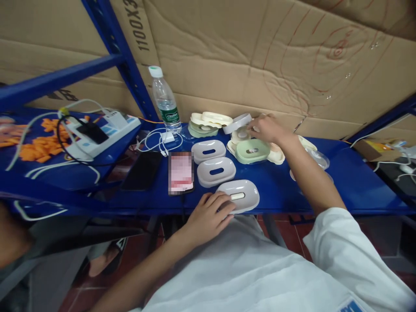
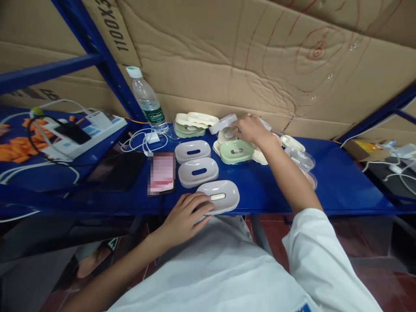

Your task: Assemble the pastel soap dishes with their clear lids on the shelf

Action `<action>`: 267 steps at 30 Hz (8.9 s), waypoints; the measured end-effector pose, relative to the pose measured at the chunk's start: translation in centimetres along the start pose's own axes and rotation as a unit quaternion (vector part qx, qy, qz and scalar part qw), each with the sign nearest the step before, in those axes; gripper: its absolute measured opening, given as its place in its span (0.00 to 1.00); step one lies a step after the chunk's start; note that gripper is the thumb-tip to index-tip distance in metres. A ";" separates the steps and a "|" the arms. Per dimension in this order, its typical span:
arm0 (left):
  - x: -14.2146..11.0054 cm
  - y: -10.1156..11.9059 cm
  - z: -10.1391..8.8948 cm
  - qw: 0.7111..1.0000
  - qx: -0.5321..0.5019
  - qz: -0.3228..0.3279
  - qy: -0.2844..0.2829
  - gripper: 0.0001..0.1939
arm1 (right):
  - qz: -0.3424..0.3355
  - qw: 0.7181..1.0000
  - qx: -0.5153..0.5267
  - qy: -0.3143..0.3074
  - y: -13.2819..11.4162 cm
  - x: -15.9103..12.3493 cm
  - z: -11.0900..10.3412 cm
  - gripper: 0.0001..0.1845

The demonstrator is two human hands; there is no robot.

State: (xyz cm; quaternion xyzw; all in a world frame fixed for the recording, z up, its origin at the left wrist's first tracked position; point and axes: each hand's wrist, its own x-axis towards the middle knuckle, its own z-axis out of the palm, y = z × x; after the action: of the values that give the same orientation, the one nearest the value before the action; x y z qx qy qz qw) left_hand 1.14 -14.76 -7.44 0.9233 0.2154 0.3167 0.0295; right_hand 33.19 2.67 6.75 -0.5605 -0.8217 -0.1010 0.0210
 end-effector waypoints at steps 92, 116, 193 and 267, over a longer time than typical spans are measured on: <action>-0.7 0.2 0.5 0.982 -0.132 -0.126 0.057 0.35 | -0.099 0.933 0.326 0.119 -12.2 -20.7 6.6 0.37; -0.6 0.5 0.2 0.987 -0.127 -0.092 0.045 0.37 | 0.014 0.916 0.291 0.274 -11.4 -24.7 7.7 0.41; 0.2 0.3 -0.5 0.991 0.075 -0.109 0.019 0.19 | 0.481 0.843 0.086 0.226 13.6 -37.4 10.8 0.49; 0.1 -0.5 0.3 0.995 0.052 -0.084 -0.008 0.15 | 0.001 0.997 0.071 0.040 -5.0 -14.3 6.6 0.34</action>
State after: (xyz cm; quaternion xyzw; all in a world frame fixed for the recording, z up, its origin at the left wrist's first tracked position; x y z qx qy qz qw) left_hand 1.21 -14.22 -7.65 0.9048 0.3085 0.2935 0.0094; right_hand 34.39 -10.97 -2.56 -0.5542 -0.8246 -0.0648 0.0933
